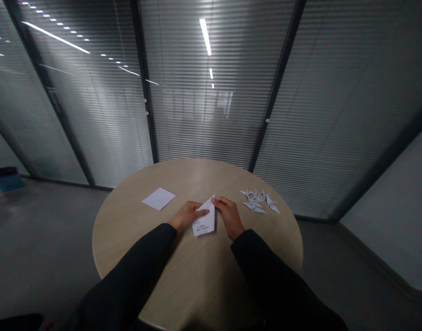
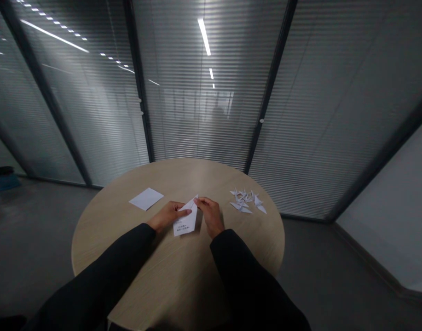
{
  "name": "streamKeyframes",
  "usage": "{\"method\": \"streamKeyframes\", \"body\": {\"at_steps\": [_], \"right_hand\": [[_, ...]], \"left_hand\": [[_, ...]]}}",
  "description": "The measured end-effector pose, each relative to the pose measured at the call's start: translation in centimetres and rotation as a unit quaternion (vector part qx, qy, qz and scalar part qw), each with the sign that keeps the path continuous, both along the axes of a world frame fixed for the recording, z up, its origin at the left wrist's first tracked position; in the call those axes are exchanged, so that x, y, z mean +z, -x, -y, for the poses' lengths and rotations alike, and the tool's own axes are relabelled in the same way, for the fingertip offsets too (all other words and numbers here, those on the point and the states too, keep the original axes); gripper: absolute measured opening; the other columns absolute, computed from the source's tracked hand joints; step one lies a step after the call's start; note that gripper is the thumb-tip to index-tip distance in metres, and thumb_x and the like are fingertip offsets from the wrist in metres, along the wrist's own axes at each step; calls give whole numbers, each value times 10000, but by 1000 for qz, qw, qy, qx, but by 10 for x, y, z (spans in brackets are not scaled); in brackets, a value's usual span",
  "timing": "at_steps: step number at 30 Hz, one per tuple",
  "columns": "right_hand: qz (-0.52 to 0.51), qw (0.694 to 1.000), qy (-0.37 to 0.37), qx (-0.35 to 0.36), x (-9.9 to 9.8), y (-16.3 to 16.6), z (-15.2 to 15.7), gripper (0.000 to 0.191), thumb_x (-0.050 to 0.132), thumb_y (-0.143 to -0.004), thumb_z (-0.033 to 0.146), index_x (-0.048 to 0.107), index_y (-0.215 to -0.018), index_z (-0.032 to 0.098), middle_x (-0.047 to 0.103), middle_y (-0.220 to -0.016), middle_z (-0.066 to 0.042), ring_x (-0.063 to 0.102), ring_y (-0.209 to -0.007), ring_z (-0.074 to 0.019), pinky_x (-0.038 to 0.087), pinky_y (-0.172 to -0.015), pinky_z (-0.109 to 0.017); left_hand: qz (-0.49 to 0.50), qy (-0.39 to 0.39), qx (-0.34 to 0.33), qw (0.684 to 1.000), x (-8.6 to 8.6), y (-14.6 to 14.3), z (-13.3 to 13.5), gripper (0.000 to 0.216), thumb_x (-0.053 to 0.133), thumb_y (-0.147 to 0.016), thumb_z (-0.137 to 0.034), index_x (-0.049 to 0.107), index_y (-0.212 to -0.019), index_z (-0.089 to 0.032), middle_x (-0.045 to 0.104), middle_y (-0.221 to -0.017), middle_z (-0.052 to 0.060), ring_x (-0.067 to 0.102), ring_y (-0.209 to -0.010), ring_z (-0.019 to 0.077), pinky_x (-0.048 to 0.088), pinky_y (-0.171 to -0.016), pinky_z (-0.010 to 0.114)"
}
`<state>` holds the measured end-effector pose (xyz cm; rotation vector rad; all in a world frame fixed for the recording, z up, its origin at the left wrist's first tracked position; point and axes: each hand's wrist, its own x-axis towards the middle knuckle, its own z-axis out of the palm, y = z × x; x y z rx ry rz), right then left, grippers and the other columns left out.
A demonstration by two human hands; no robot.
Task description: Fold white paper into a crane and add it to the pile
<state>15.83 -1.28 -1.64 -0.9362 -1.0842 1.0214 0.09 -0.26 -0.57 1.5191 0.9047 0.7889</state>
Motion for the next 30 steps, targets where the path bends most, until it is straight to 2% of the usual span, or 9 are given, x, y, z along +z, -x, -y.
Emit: {"method": "streamKeyframes", "body": {"at_steps": [3, 8, 14, 19, 22, 27, 28, 30], "right_hand": [[-38, 999, 20, 19, -1, -1, -2, 240, 752, -604, 354, 732, -751, 166, 699, -785, -40, 600, -738, -172, 456, -732, -311], [1, 999, 41, -26, 1, -4, -2, 195, 754, -569, 334, 723, -646, 158, 683, -673, -33, 589, -675, -170, 462, -699, -314], [25, 1000, 16, -8, 0, -5, -3, 257, 693, -634, 380, 737, -754, 157, 707, -752, -52, 615, -721, -186, 474, -706, -318], [89, 995, -10, -48, -4, -9, -8, 203, 660, -656, 359, 711, -674, 163, 691, -682, -47, 602, -675, -186, 450, -632, -293], [105, 993, -13, -51, -6, -11, -9, 248, 660, -677, 402, 708, -706, 161, 693, -698, -52, 609, -688, -194, 451, -636, -298], [66, 998, -7, 10, -11, -6, -9, 432, 634, -730, 506, 684, -1007, 178, 707, -979, -79, 637, -899, -220, 484, -778, -332], [65, 998, -1, 25, -12, -5, -10, 446, 637, -727, 514, 676, -1025, 185, 703, -1003, -77, 637, -915, -222, 486, -787, -335], [83, 995, 7, 55, -16, -3, -12, 414, 656, -704, 518, 689, -940, 180, 714, -934, -68, 645, -863, -221, 492, -761, -331]], "left_hand": [[-21, -12, 1, 1000, -4, 0, -3, 338, 708, -645, -437, 633, -634, -108, 590, -553, 22, 491, -493, 107, 324, -491, 230], [-36, -11, -6, 999, -10, -1, -6, 314, 697, -662, -413, 652, -673, -102, 606, -572, 31, 506, -494, 114, 341, -497, 236], [-45, -21, 0, 999, -9, 0, -7, 331, 706, -649, -426, 660, -666, -99, 596, -556, 28, 500, -485, 117, 329, -490, 237], [-39, -15, -28, 999, -8, -1, -3, 353, 718, -635, -454, 649, -642, -108, 597, -554, 23, 488, -483, 109, 333, -493, 233], [-36, -15, -34, 999, -9, -1, -2, 367, 723, -626, -467, 640, -629, -110, 608, -567, 29, 502, -497, 114, 344, -496, 231], [-18, -21, 23, 999, -9, 1, -10, 344, 711, -623, -444, 641, -636, -107, 604, -555, 28, 510, -486, 121, 355, -493, 234], [-10, -30, 48, 998, -9, 2, -11, 338, 700, -633, -438, 644, -645, -105, 605, -556, 29, 509, -485, 122, 354, -492, 235], [0, -53, 100, 994, -8, 4, -13, 331, 678, -656, -433, 658, -670, -103, 614, -567, 33, 512, -497, 128, 352, -488, 234]]}}
